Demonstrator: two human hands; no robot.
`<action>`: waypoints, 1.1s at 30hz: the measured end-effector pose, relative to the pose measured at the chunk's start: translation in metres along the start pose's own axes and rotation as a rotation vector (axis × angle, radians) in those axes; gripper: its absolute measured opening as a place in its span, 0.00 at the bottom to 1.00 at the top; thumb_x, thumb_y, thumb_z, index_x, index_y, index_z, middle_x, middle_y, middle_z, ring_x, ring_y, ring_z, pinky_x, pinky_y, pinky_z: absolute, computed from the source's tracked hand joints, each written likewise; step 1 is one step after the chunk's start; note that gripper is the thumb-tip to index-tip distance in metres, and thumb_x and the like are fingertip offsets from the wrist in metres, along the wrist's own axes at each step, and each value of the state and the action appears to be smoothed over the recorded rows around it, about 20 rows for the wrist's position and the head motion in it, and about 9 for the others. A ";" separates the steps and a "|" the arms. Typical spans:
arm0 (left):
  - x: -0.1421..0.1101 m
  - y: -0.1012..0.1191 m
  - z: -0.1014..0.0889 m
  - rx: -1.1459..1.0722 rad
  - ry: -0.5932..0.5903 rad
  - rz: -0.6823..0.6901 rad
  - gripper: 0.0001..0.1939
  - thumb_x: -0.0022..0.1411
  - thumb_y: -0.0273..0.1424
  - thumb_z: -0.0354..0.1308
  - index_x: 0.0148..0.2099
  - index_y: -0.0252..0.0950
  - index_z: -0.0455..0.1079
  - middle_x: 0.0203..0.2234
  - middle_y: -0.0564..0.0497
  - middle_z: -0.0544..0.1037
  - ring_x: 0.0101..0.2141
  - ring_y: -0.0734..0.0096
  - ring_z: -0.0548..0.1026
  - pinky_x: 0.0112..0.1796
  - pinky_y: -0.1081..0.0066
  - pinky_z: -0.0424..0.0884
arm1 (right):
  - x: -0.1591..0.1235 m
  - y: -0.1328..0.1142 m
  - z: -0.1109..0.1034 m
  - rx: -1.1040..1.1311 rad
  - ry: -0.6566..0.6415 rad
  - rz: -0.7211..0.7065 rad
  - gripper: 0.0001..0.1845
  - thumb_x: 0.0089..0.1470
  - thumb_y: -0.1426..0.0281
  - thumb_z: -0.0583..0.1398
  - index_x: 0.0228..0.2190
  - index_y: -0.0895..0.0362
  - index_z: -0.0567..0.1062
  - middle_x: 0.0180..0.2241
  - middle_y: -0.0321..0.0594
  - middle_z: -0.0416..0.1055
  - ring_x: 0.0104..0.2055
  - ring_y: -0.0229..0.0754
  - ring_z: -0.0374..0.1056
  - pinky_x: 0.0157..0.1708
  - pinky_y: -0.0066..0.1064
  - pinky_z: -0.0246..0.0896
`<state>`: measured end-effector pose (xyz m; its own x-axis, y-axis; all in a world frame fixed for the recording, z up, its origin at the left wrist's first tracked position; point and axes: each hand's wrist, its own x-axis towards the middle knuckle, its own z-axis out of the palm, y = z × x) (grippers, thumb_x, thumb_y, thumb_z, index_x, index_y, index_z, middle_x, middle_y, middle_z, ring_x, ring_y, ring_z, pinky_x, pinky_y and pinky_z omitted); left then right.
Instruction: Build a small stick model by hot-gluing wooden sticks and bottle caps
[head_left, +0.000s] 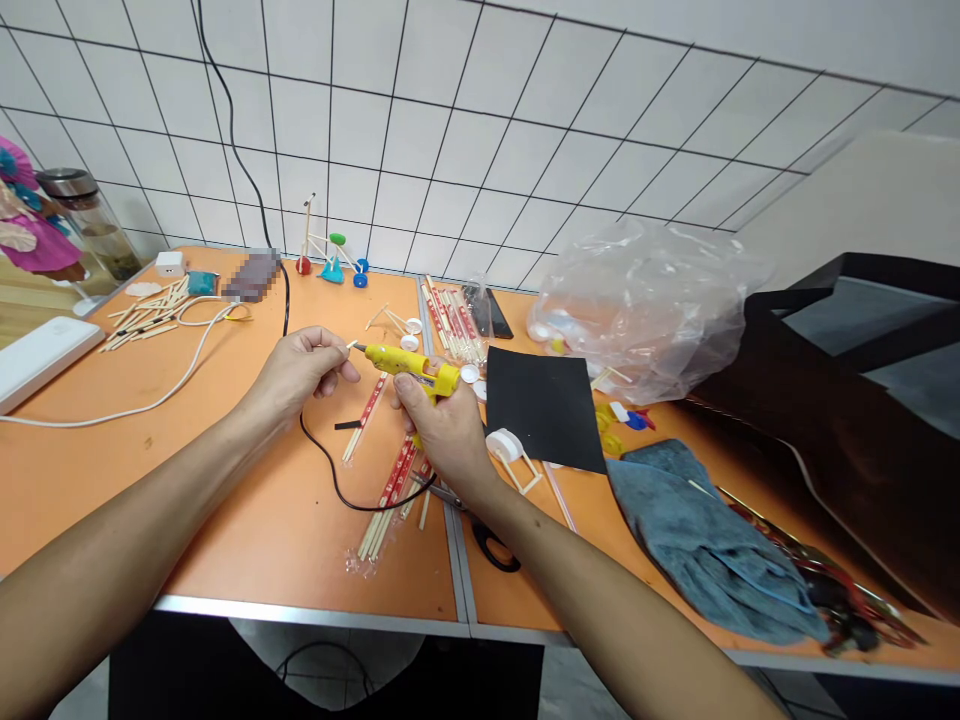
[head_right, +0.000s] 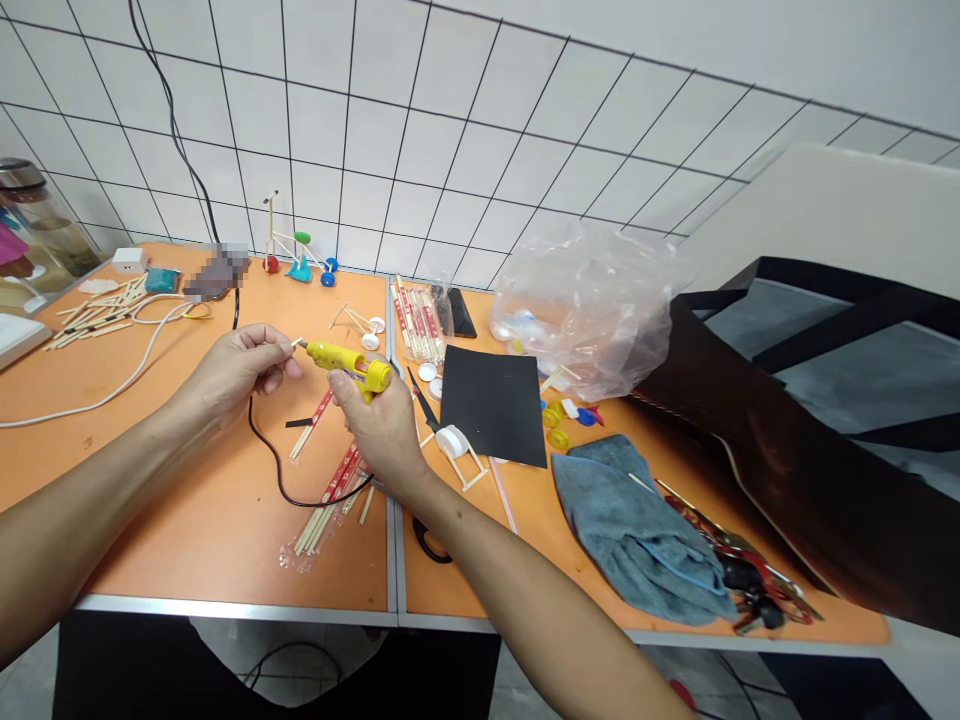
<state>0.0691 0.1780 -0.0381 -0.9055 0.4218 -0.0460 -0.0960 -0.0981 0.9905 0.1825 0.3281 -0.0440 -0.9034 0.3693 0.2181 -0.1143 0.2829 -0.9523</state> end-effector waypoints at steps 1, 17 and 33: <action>0.000 0.000 0.000 -0.001 0.000 0.004 0.07 0.44 0.33 0.65 0.26 0.38 0.71 0.19 0.51 0.80 0.15 0.79 0.62 0.19 0.74 0.55 | 0.000 0.000 0.000 -0.001 0.003 -0.002 0.21 0.60 0.50 0.64 0.27 0.51 0.67 0.20 0.29 0.63 0.21 0.34 0.58 0.23 0.29 0.58; 0.000 0.000 0.001 -0.003 0.003 -0.007 0.07 0.43 0.33 0.65 0.26 0.38 0.71 0.19 0.52 0.80 0.15 0.80 0.62 0.19 0.74 0.55 | 0.000 0.001 0.000 -0.002 0.008 -0.013 0.21 0.61 0.50 0.63 0.28 0.51 0.69 0.21 0.30 0.64 0.21 0.35 0.59 0.23 0.30 0.59; -0.001 0.001 0.002 -0.008 0.013 -0.010 0.07 0.43 0.33 0.64 0.26 0.37 0.71 0.19 0.50 0.81 0.14 0.80 0.62 0.19 0.75 0.56 | -0.001 0.002 0.002 0.041 -0.007 -0.023 0.18 0.60 0.54 0.65 0.31 0.51 0.65 0.21 0.26 0.60 0.21 0.34 0.56 0.23 0.28 0.55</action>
<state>0.0703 0.1792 -0.0364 -0.9098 0.4111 -0.0571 -0.1080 -0.1017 0.9889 0.1824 0.3270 -0.0466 -0.9032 0.3567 0.2387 -0.1517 0.2550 -0.9550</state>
